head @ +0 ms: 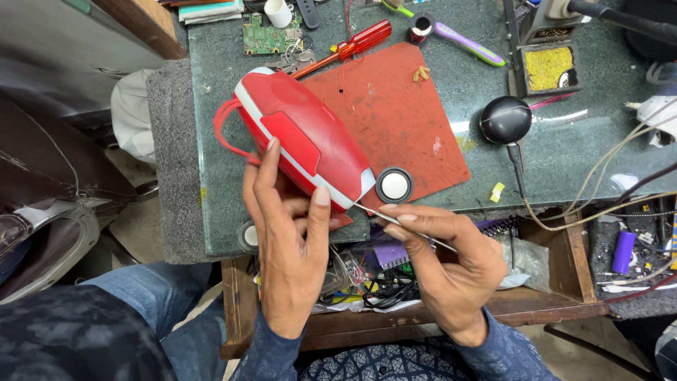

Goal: The person removes a red plastic cover from a white portable speaker, then uses a green screwdriver to remove several screws from the speaker's casing. The person separates the casing halves to expose the internal circuit board and speakers, then manipulates the circuit board and wires.

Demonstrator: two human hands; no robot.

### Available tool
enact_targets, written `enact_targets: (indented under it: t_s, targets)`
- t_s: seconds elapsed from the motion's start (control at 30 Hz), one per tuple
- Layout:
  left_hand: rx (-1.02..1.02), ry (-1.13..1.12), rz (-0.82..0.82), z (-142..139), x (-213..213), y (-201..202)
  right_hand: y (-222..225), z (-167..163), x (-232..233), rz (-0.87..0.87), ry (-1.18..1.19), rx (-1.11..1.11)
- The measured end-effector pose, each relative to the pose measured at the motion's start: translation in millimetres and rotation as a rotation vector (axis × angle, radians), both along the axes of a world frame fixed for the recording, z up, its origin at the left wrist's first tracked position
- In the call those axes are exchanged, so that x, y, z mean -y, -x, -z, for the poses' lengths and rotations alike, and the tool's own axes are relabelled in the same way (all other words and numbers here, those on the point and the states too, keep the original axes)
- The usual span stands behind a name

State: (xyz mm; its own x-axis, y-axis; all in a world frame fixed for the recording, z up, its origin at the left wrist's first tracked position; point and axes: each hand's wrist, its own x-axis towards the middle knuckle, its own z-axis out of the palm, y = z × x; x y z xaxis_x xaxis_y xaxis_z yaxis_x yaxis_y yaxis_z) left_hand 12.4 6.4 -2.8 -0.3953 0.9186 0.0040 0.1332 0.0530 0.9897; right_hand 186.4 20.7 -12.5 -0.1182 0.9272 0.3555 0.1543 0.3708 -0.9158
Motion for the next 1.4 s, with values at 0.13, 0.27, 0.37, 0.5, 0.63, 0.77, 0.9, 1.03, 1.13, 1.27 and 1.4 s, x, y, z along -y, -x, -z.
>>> enact_targets:
  t_s: [0.13, 0.27, 0.37, 0.5, 0.63, 0.77, 0.9, 1.03, 1.13, 1.27, 1.4]
  targets:
    - [-0.591, -0.044, -0.036, 0.2, -0.4, 8.8, 1.4, -1.7, 0.4, 0.013, 0.000, -0.022]
    - [-0.660, -0.100, -0.001, 4.1, -4.2, 16.3, -2.0, 1.8, -3.3, -0.001, 0.051, -0.054]
    - [-0.683, -0.134, 0.031, 7.9, -7.4, 18.6, -4.2, 3.8, -4.6, -0.010, 0.032, -0.044]
    - [-0.668, -0.198, 0.094, 13.6, -15.2, 25.3, -6.4, 2.5, -7.6, 0.004, -0.008, -0.010]
    - [-0.702, -0.198, 0.101, 15.0, -17.8, 28.5, -7.7, -0.7, -11.8, -0.006, -0.045, 0.012]
    - [-0.680, -0.161, 0.128, 12.6, -19.9, 28.0, -8.5, -2.5, -13.3, 0.023, -0.067, 0.052]
    - [-0.673, -0.164, 0.135, 11.5, -23.7, 24.9, -13.0, -4.1, -17.5, 0.007, -0.091, 0.069]
    - [-0.700, -0.175, 0.129, 13.3, -29.8, 21.9, -15.1, -7.5, -22.0, -0.003, -0.070, 0.071]
    - [-0.673, -0.191, 0.139, 13.9, -34.2, 20.9, -15.1, -11.6, -29.3, 0.028, -0.167, 0.182]
    - [-0.620, -0.193, 0.147, 12.9, -40.8, 17.9, -19.0, -21.8, -38.9, 0.017, -0.314, 0.448]
    - [-0.622, -0.167, 0.143, 9.0, -44.0, 13.3, -12.2, -25.2, -42.8, 0.042, -0.382, 0.598]
